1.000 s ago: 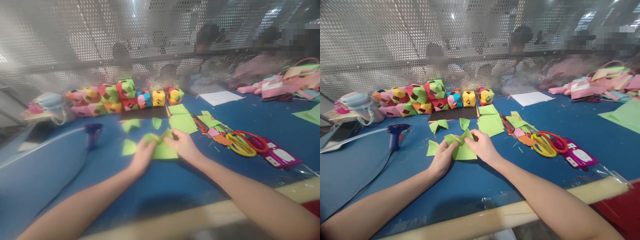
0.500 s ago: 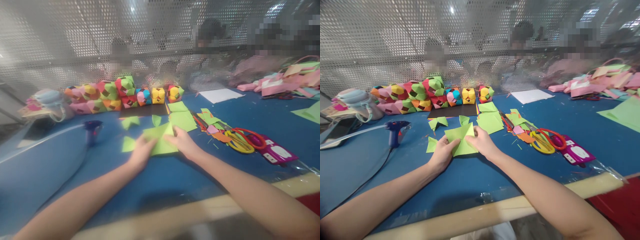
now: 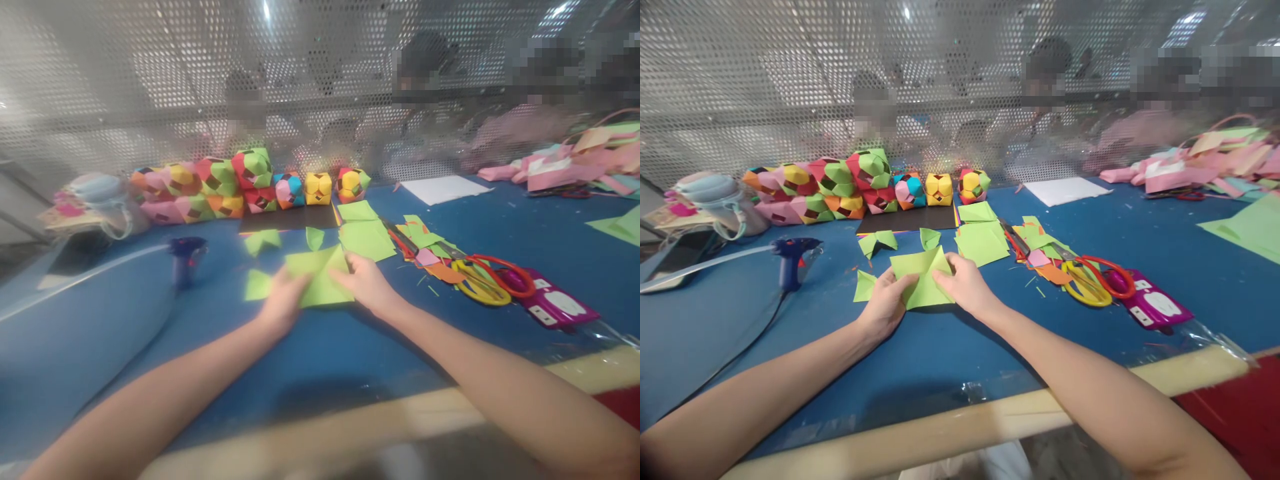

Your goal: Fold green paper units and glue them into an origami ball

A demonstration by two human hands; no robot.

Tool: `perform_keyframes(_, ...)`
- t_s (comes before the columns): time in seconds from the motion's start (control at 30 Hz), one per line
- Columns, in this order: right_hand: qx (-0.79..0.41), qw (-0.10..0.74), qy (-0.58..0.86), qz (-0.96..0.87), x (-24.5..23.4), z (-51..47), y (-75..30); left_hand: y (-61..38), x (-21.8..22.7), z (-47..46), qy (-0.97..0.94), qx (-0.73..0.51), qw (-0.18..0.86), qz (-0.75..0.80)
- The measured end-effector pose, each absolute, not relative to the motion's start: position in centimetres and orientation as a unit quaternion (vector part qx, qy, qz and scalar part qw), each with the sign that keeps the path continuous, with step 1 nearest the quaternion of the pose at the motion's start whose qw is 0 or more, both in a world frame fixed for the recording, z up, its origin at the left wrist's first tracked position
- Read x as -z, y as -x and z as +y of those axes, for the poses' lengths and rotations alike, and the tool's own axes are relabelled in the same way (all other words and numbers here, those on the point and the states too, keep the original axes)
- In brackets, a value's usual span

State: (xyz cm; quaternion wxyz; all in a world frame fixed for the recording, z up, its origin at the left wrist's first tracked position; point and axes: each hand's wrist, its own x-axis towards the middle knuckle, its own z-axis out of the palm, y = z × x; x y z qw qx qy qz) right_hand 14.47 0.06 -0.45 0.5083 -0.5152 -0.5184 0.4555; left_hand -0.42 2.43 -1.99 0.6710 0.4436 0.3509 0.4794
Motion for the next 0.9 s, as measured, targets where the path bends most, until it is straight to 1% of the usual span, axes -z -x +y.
perform_keyframes(0.33, -0.425, 0.505, 0.511, -0.55, 0.48, 0.06, -14.56, 0.57, 2.32, 2.51, -0.466, -0.476, 0.658, 0.351)
perform_keyframes(0.47, -0.434, 0.51, 0.495, -0.554, 0.47, 0.01, -14.44, 0.74, 2.64, 2.72, -0.491, -0.468, 0.644, 0.353)
perform_keyframes(0.67, -0.407, 0.476, 0.528, -0.574, 0.01, -0.08, -14.53, 0.76, 2.8, 2.71, -0.495, -0.466, 0.647, 0.345)
perform_keyframes(0.9, -0.405, 0.469, 0.527, -0.582, 0.01, -0.13, -14.63, 0.66, 2.66, 2.62, -0.489, -0.466, 0.655, 0.34)
